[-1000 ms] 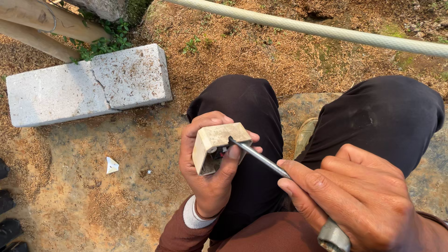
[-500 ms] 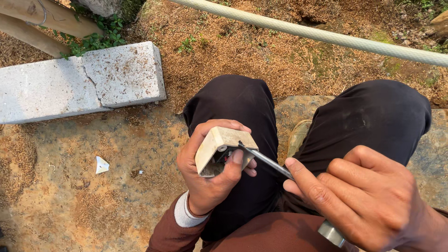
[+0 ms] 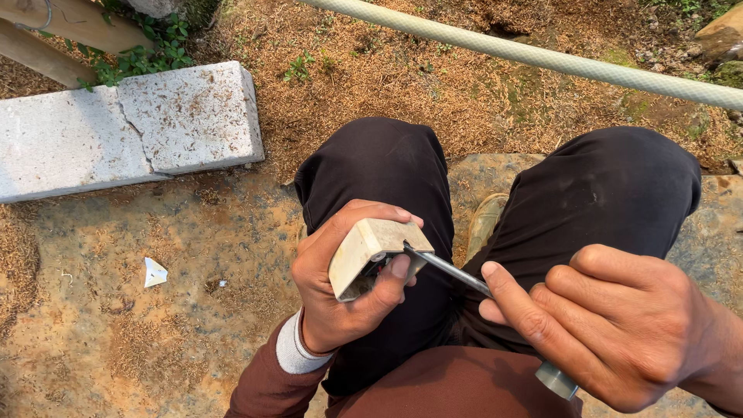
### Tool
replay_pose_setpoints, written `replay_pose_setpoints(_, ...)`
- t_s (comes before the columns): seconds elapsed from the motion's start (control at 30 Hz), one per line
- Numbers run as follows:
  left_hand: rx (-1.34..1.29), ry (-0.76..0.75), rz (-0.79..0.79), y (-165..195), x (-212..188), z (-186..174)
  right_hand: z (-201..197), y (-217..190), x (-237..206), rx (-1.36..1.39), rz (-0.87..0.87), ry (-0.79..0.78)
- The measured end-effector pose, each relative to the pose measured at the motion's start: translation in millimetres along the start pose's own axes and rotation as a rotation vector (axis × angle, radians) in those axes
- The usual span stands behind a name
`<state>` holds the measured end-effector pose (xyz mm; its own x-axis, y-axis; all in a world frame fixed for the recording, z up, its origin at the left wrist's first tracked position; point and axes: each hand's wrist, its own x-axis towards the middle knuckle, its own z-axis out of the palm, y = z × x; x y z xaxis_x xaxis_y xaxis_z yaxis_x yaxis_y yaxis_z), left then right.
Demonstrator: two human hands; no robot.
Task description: The person uses a chisel to scrape and clean the interior of a small beige plastic electrical component. They then insert a thin white wire into the component and adjust it with their fingers.
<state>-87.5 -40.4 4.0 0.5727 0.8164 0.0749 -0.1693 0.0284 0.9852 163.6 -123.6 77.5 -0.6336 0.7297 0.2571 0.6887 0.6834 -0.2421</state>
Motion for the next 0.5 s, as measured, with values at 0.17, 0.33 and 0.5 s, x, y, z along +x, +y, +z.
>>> replay_pose_setpoints(0.17,0.058,-0.007,0.008,-1.9,-1.9,-1.4,-1.1,-1.5,3.3,-0.005,-0.025,-0.005)
replay_pose_setpoints(0.33,0.071,-0.009,-0.052,0.0,-0.5,-2.8,-0.7,1.0,8.9,-0.022,-0.065,0.035)
replay_pose_setpoints(0.5,-0.014,-0.036,-0.120,4.7,0.2,-3.4,-4.7,1.8,9.3,0.015,-0.035,0.000)
